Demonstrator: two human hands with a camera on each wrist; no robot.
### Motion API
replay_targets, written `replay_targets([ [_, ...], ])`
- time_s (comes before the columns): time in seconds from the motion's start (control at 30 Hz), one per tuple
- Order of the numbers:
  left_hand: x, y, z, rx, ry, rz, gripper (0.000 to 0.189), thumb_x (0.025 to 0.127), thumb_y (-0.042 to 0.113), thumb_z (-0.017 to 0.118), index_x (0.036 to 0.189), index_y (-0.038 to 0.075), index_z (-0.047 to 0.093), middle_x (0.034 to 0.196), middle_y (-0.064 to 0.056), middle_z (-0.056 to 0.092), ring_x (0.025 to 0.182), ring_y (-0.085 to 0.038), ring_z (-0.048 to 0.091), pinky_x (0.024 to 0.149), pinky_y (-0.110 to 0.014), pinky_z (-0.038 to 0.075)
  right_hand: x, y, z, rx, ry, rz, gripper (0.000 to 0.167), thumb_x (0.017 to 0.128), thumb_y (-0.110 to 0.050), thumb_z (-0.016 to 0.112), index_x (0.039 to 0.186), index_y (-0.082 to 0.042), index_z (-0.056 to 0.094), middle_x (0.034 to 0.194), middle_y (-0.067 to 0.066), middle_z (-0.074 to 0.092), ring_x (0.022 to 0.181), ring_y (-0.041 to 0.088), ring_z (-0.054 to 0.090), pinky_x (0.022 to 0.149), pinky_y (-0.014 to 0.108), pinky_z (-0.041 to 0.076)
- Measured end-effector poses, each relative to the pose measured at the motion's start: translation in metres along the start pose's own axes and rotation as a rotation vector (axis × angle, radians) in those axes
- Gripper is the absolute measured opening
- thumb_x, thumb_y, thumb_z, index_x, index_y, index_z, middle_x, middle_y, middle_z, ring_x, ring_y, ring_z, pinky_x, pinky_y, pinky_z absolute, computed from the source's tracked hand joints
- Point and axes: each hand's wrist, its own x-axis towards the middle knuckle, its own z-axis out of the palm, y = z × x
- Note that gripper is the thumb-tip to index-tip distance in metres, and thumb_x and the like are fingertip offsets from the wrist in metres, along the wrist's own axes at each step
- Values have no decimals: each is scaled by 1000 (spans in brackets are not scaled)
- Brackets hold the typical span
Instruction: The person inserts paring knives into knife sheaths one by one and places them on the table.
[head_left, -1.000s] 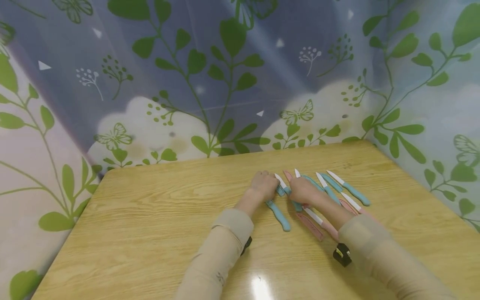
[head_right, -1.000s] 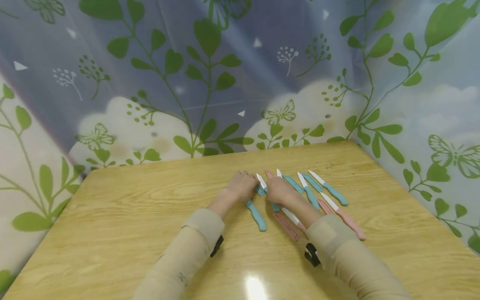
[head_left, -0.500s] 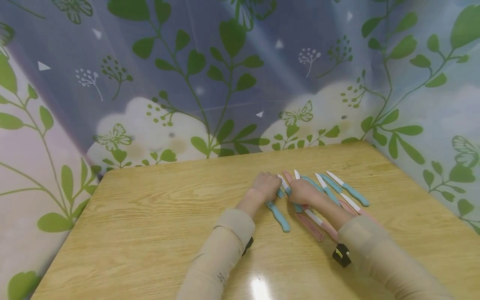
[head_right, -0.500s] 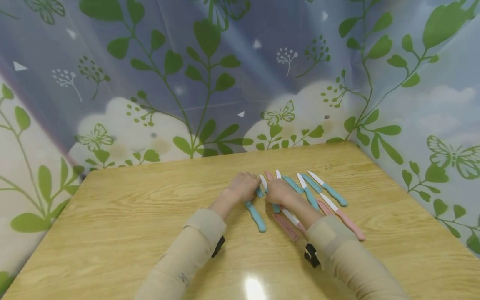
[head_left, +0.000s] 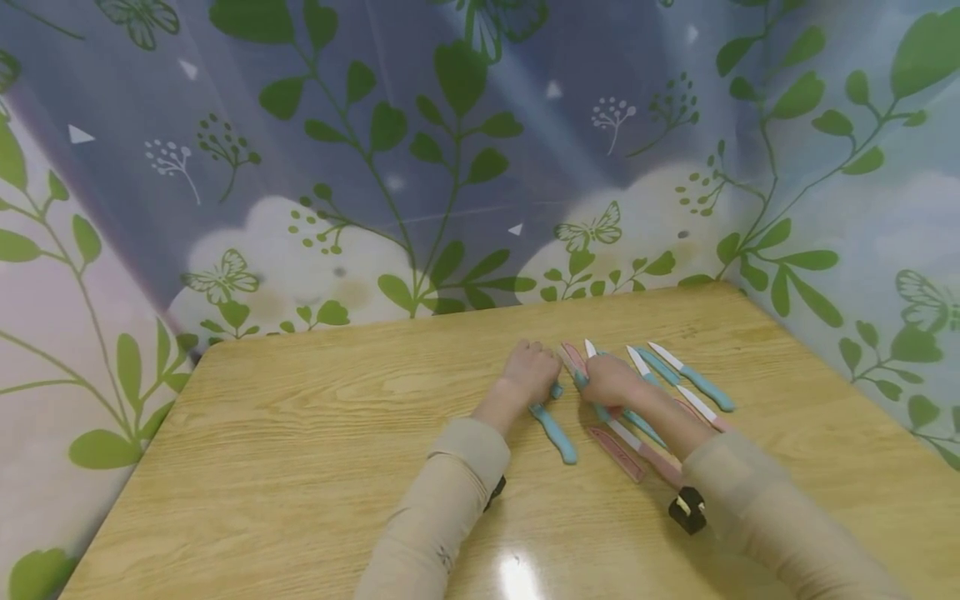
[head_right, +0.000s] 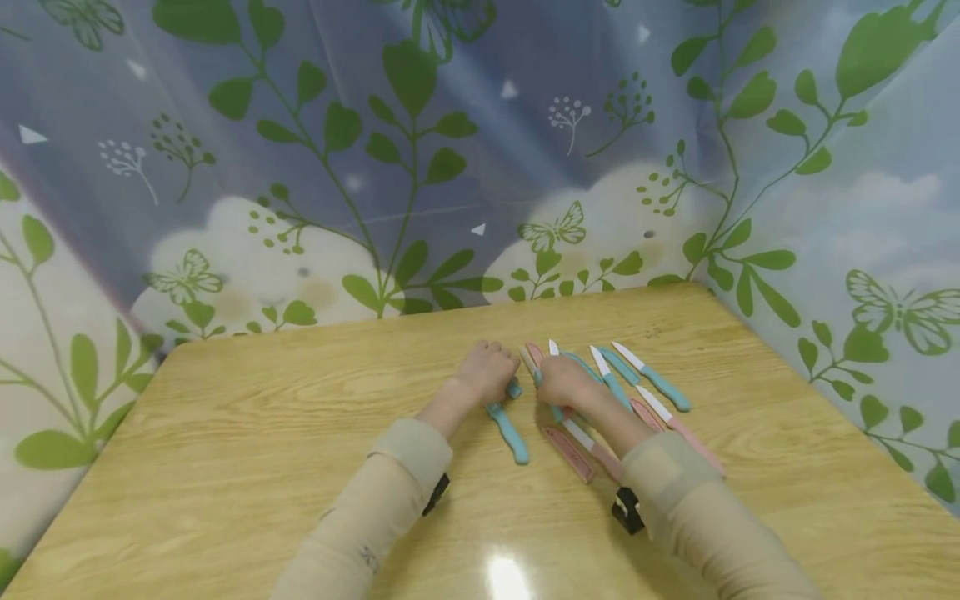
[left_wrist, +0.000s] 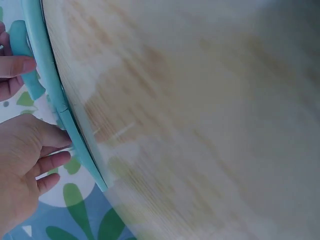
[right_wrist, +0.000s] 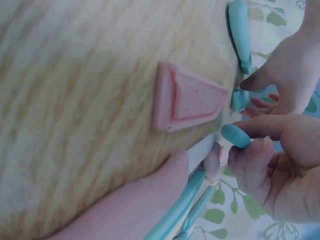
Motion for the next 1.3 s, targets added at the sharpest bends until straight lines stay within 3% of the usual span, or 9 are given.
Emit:
replay_targets([
  [0.27, 0, -3, 0, -9, -16, -2, 16, 89, 17, 61, 105, 17, 65, 104, 1, 62, 98, -16, 54, 89, -29, 42, -2, 4, -2, 15, 10, -8, 30, 87, -4, 51, 58, -6, 46, 42, -2, 42, 32, 6, 43, 33, 13, 32],
  [0.47, -3, -7, -5, 17, -23, 9, 13, 89, 20, 62, 101, 20, 67, 99, 3, 60, 93, -14, 52, 87, -28, 43, -5, 2, -7, 24, 9, -4, 26, 85, -5, 56, 60, -2, 50, 47, 1, 46, 35, 9, 48, 36, 16, 42],
  [0.6, -6, -11, -9, -18, -21, 11, 11, 88, 20, 63, 98, 18, 67, 94, 3, 60, 90, -13, 53, 84, -27, 43, -6, 3, -10, 15, 25, 14, 20, 84, -5, 57, 66, -4, 48, 52, 2, 46, 38, 10, 47, 37, 18, 42],
  [0.7, -8, -16, -13, -110, -10, -9, 9, 86, 18, 65, 95, 16, 65, 87, 4, 60, 84, -12, 55, 83, -27, 45, -8, 4, -11, 5, 36, 14, 20, 83, -4, 55, 65, -7, 45, 52, 0, 44, 38, 8, 41, 36, 16, 35],
  [0.83, -13, -25, -17, -255, 5, -31, 11, 84, 13, 67, 93, 12, 61, 81, 4, 61, 73, -10, 56, 72, -22, 48, -12, 4, -11, -20, 49, -11, 21, 82, -3, 52, 63, -8, 45, 50, -1, 42, 40, 7, 36, 37, 17, 30],
  [0.93, -17, -33, -15, -330, 29, -50, 12, 86, 11, 63, 98, 9, 62, 86, 1, 64, 74, -12, 59, 67, -20, 49, -15, 4, -11, -45, 74, -48, 18, 84, -5, 52, 68, -7, 45, 53, -2, 40, 43, 7, 33, 40, 18, 28],
  [1.07, -24, -43, -13, -463, 64, -85, 20, 93, 13, 55, 110, 7, 62, 101, -4, 67, 87, -17, 63, 76, -25, 50, -20, 3, -10, -51, 101, -106, 14, 88, -9, 55, 76, -2, 50, 54, -2, 37, 46, 8, 28, 44, 19, 25],
  [1.17, -30, -53, -13, -610, 80, -105, 24, 95, 13, 52, 115, 4, 61, 105, -8, 66, 92, -20, 62, 79, -29, 50, -24, 4, -11, -32, 119, -152, 14, 90, -10, 56, 88, 3, 57, 64, 0, 52, 53, 9, 44, 48, 23, 39],
  [1.3, -38, -69, -9, -788, 87, -132, 25, 96, 10, 49, 116, 0, 61, 104, -11, 64, 85, -18, 58, 76, -27, 48, -29, 4, -12, 10, 121, -224, 18, 90, -11, 57, 97, 5, 59, 85, 10, 65, 73, 19, 61, 64, 36, 52],
])
